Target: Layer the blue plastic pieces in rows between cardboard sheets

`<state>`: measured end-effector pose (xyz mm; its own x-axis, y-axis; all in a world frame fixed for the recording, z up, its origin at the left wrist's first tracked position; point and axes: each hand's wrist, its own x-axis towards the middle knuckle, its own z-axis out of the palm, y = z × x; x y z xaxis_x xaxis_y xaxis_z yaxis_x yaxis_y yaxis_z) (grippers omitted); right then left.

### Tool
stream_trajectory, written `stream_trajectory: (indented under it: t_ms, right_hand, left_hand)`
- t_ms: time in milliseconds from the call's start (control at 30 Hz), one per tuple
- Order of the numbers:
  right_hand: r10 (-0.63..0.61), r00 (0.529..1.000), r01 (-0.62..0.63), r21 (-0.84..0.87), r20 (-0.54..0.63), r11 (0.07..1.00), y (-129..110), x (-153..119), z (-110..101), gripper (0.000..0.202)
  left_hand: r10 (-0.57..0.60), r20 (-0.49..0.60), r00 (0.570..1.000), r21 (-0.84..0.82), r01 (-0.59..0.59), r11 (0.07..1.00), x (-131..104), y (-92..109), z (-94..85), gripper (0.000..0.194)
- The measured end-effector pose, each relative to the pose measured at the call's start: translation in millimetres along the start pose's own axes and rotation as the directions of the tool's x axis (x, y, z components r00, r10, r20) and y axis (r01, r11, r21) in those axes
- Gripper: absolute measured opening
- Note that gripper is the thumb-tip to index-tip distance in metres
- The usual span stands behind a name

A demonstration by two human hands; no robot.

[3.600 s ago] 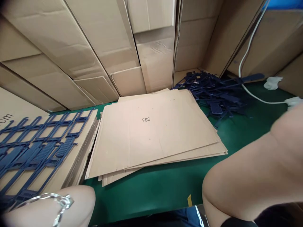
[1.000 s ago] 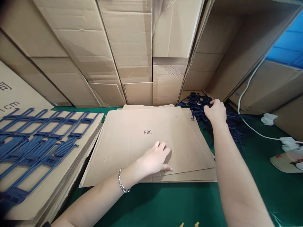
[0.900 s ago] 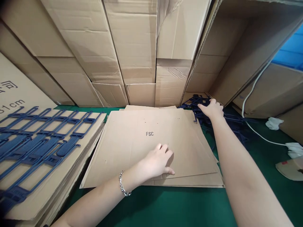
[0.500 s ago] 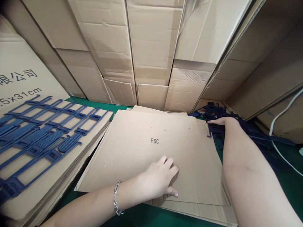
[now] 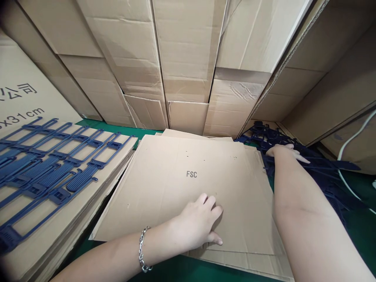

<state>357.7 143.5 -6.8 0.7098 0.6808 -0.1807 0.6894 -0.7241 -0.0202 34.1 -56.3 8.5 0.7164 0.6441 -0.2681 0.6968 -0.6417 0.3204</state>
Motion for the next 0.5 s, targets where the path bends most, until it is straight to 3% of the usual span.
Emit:
stream_trajectory:
  t_ms: [100,267,500]
  right_hand:
    - [0.097,0.994,-0.089,-0.159,0.041,0.983,4,-8,-5,0.067]
    - [0.017,1.000,-0.020,-0.298,-0.013,0.954,12,-5,-5,0.052]
    - [-0.090,0.993,0.076,-0.168,-0.073,0.983,25,12,3,0.050]
  left_hand:
    - [0.005,-0.024,1.000,0.006,-0.004,1.000,0,0,1.7,0.056]
    - [0.002,-0.076,0.997,0.036,0.001,0.999,1,0,9.4,0.056]
    - [0.005,-0.141,0.990,0.083,0.007,0.996,2,2,17.2,0.056]
